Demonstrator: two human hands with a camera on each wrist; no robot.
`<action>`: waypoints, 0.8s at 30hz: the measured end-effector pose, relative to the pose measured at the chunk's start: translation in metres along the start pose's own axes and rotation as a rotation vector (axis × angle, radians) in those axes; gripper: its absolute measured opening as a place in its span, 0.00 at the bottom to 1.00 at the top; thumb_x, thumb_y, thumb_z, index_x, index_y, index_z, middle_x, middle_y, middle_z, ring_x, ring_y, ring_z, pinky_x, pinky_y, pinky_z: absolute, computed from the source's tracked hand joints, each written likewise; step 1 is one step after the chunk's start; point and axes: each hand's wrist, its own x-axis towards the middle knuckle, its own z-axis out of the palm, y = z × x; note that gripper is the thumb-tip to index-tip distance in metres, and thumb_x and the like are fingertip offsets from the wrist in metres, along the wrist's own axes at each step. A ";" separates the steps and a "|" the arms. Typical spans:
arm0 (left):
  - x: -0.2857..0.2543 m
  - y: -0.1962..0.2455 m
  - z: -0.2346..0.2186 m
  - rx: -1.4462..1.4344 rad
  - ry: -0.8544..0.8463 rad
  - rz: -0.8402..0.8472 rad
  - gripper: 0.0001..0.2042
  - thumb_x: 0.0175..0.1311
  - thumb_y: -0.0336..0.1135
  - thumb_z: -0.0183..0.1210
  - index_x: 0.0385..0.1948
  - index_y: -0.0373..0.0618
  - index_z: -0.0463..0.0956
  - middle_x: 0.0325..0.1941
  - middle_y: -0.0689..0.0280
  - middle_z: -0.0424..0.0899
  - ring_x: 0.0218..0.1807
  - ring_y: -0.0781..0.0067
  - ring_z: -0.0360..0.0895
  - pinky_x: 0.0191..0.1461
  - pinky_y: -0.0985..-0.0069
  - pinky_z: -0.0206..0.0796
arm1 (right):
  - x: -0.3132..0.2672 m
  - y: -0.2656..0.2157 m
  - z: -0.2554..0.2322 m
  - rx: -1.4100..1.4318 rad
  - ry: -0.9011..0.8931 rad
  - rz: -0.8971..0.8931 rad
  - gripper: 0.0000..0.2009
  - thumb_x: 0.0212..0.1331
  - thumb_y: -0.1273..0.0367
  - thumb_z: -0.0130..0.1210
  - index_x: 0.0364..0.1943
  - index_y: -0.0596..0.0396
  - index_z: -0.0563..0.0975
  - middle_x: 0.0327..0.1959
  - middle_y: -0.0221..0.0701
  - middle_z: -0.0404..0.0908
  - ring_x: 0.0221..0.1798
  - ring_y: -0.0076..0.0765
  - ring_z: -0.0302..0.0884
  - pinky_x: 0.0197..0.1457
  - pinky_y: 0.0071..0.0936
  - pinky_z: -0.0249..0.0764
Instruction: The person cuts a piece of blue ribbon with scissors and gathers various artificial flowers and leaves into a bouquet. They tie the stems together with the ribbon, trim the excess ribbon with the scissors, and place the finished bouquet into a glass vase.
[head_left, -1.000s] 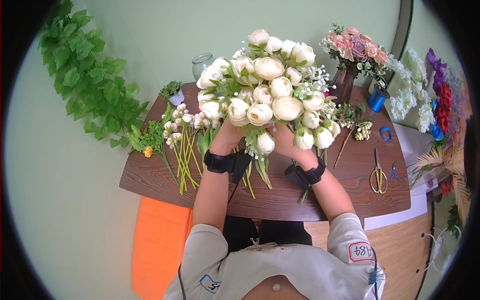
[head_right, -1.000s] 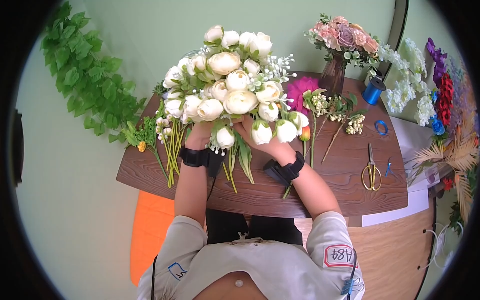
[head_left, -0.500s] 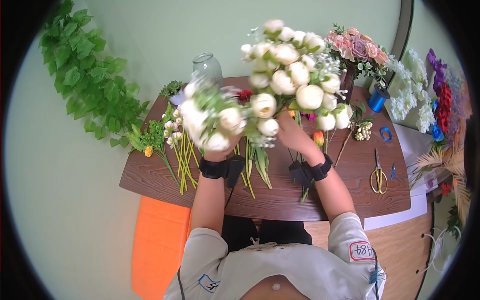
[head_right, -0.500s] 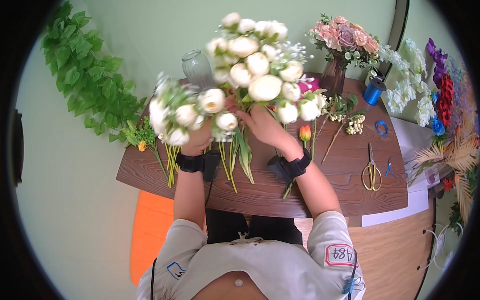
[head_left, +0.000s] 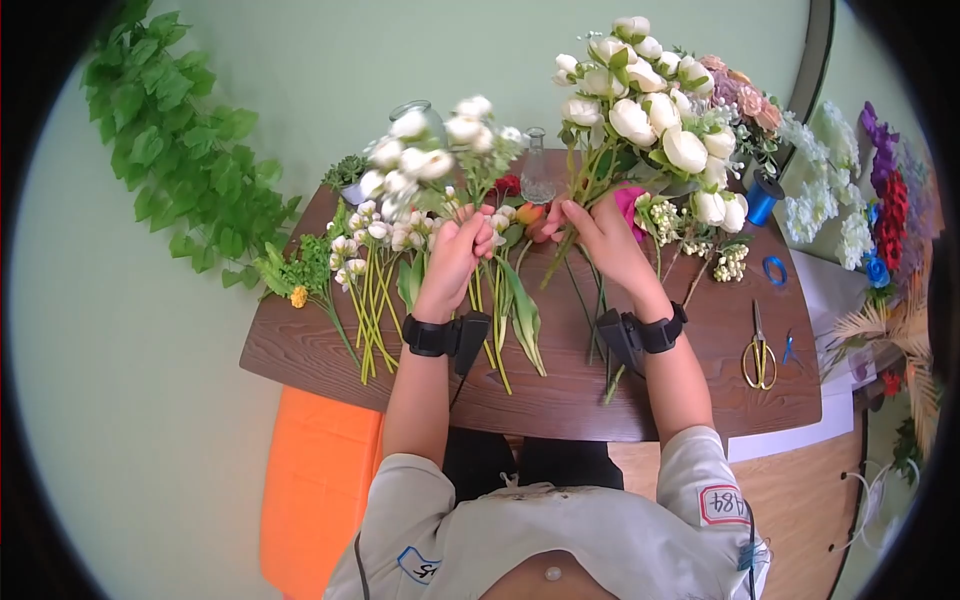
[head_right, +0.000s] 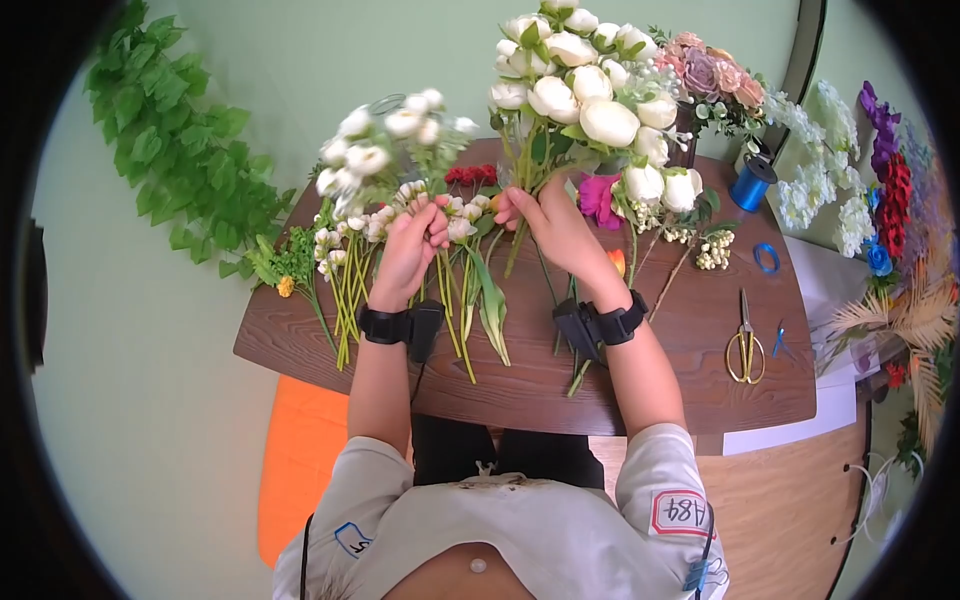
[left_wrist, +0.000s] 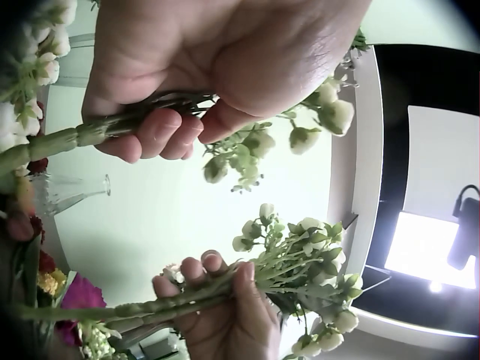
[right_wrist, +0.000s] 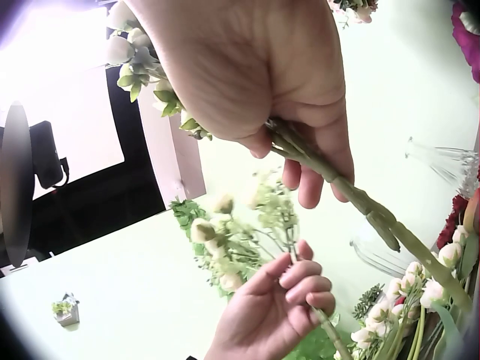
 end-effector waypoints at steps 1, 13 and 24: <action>0.002 -0.008 -0.005 0.000 -0.002 -0.005 0.08 0.61 0.32 0.42 0.35 0.38 0.65 0.19 0.75 0.61 0.22 0.86 0.58 0.31 0.86 0.57 | 0.000 -0.002 -0.001 0.004 0.001 -0.010 0.11 0.60 0.68 0.39 0.30 0.66 0.65 0.26 0.34 0.72 0.29 0.27 0.72 0.32 0.21 0.69; 0.003 -0.081 -0.017 0.642 0.002 -0.193 0.12 0.58 0.36 0.45 0.33 0.34 0.65 0.23 0.63 0.72 0.26 0.74 0.69 0.31 0.77 0.62 | -0.002 0.000 -0.004 -0.025 -0.080 -0.062 0.07 0.60 0.70 0.37 0.37 0.60 0.59 0.25 0.30 0.69 0.31 0.25 0.69 0.38 0.22 0.68; -0.011 -0.013 0.034 0.946 -0.008 0.234 0.11 0.54 0.33 0.52 0.33 0.33 0.73 0.24 0.63 0.77 0.29 0.80 0.74 0.34 0.83 0.65 | -0.003 0.000 -0.001 -0.101 -0.050 -0.056 0.08 0.58 0.70 0.40 0.38 0.60 0.62 0.26 0.28 0.68 0.37 0.25 0.66 0.48 0.24 0.61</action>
